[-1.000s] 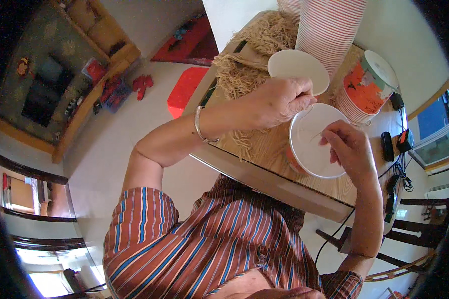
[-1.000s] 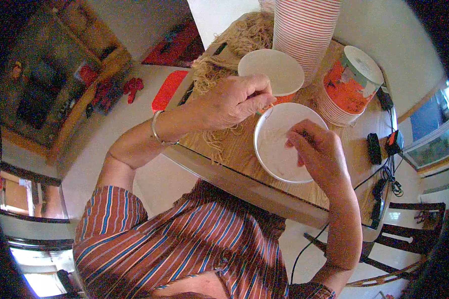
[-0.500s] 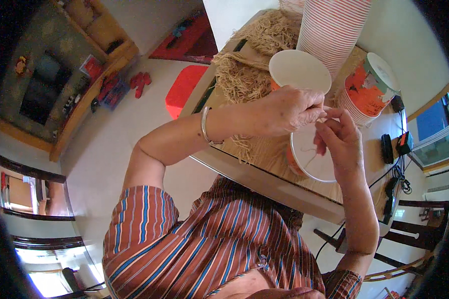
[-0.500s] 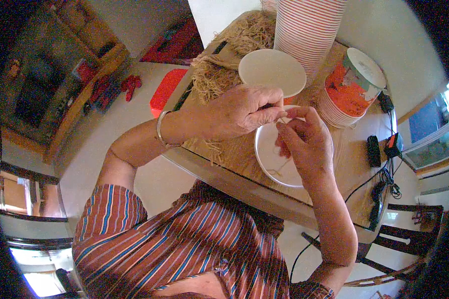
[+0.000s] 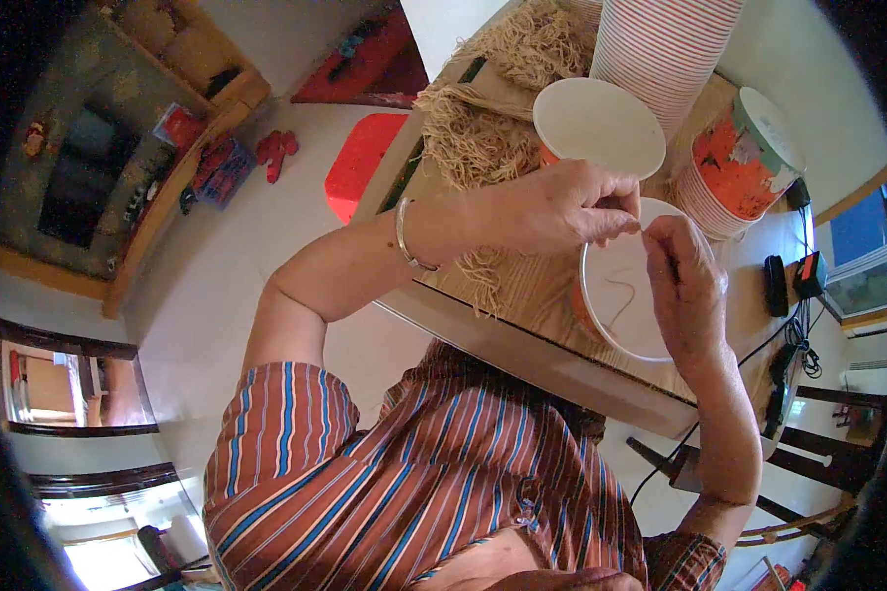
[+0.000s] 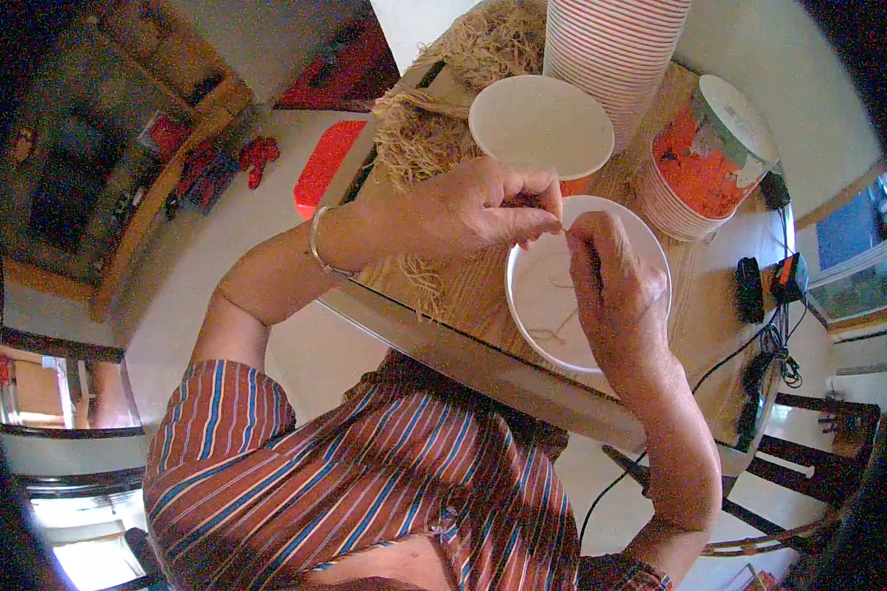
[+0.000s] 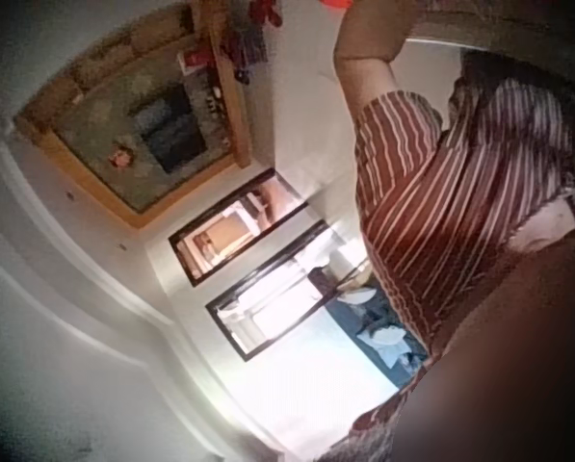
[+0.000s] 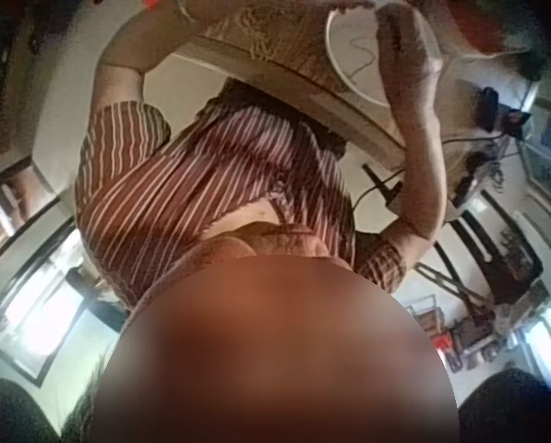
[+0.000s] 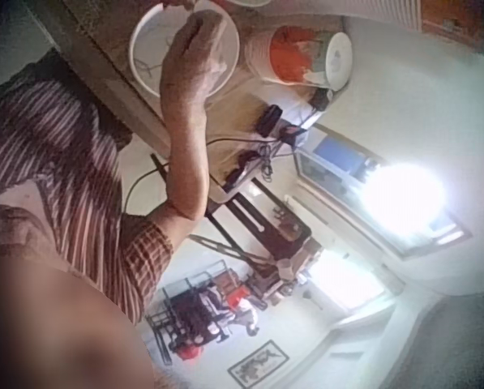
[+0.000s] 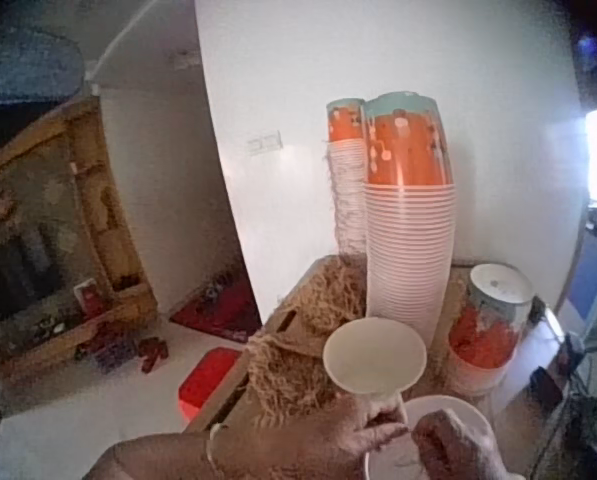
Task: Threading twine through pre-punched holes in the rims of paper cups to join them together.
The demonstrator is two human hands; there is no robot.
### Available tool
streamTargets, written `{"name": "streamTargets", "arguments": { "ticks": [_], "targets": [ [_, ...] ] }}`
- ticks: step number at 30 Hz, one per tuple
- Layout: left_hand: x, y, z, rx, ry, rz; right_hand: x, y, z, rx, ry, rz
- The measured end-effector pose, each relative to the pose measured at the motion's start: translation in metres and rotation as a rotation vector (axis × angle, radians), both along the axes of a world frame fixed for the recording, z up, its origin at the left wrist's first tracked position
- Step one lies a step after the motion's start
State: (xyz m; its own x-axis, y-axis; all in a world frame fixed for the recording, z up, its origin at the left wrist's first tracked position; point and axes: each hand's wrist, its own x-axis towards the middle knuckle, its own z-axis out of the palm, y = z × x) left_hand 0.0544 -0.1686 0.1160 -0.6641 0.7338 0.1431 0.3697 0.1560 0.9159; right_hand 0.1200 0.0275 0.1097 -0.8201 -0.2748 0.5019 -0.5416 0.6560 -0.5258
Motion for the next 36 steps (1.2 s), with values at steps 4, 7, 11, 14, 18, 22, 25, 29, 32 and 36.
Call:
{"name": "streamTargets", "arguments": {
  "ticks": [4,7,11,14,18,22,25,29,32,36],
  "targets": [
    [-0.006,0.0,0.0,-0.004,0.005,-0.019,-0.003,0.003,-0.005,0.076,-0.009,-0.021],
    [-0.008,-0.002,0.006,-0.065,0.114,-0.003,-0.004,0.003,-0.005,0.116,-0.058,-0.041],
    [-0.013,-0.003,-0.001,-0.093,0.389,0.036,-0.005,0.0,-0.007,0.152,-0.032,-0.059],
    [-0.012,-0.001,-0.003,-0.119,0.383,0.042,-0.002,0.0,-0.004,0.095,-0.092,-0.045],
    [-0.011,0.0,-0.002,-0.103,0.386,0.032,-0.006,0.004,-0.006,0.091,-0.056,0.005],
    [-0.013,0.002,-0.008,-0.102,0.406,0.041,-0.009,0.006,-0.009,0.134,-0.044,0.018],
    [-0.014,0.002,-0.015,-0.063,0.52,0.04,-0.007,0.003,-0.009,-0.056,-0.236,-0.021],
    [-0.015,0.001,-0.022,-0.002,0.627,0.039,-0.01,0.003,-0.007,-0.235,-0.487,-0.021],
    [-0.017,-0.002,-0.021,0.033,0.547,0.038,-0.013,0.006,-0.001,-0.416,-0.786,-0.012],
    [-0.016,-0.008,-0.024,0.051,0.496,0.082,-0.013,0.001,0.008,-0.645,-1.119,-0.111]
  ]
}}
